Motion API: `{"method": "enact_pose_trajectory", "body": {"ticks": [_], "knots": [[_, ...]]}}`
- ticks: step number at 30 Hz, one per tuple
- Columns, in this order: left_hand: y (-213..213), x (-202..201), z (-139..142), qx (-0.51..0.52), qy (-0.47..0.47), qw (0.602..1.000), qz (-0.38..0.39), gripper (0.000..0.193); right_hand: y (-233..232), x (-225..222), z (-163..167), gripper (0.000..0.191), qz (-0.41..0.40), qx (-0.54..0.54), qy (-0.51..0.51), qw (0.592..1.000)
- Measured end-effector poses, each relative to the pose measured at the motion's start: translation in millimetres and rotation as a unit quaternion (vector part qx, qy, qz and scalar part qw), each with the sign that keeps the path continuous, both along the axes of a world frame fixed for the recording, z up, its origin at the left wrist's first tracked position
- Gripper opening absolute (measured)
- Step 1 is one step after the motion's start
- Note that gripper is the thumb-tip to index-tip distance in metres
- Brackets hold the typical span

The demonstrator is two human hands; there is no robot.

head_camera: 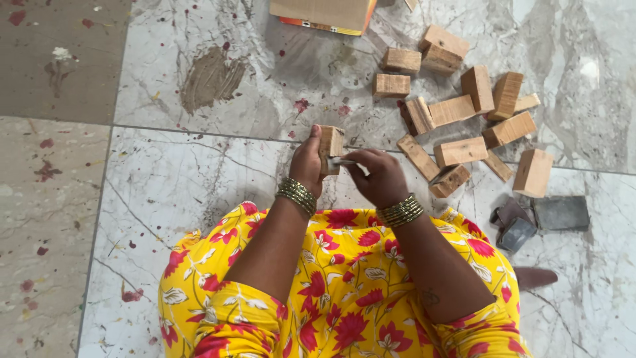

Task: The person sits on the floor and sands small wooden blocks one at a time, rubbing a grey sanding block over the surfaces of each block and setting finished blocks aside near a cardboard box while more unsanded blocks remain on the floor.

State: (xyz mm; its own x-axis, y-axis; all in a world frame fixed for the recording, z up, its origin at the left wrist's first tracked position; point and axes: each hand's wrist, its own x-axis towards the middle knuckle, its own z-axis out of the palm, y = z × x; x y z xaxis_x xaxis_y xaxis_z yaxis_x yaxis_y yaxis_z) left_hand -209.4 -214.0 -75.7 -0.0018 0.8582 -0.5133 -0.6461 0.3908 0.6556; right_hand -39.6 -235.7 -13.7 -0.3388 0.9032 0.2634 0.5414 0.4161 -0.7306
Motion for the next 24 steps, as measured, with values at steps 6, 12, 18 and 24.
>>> {"method": "enact_pose_trajectory", "body": {"ticks": [6, 12, 18, 24], "knots": [[5, -2, 6, -0.039, -0.009, 0.999, 0.003, 0.051, 9, 21, 16, 0.026, 0.009, -0.008, -0.026, 1.0], [-3, 10, 6, -0.067, 0.058, 0.994, -0.056, 0.05, -3, 12, 26, 0.02, 0.085, 0.013, 0.004, 0.996], [-8, 18, 1, -0.066, 0.069, 0.99, -0.101, 0.049, -6, 6, 27, 0.013, 0.028, 0.025, -0.065, 0.997], [-4, 12, 2, -0.065, 0.07, 0.991, -0.09, 0.049, -3, 7, 14, 0.01, 0.029, 0.013, -0.105, 0.994]]}}
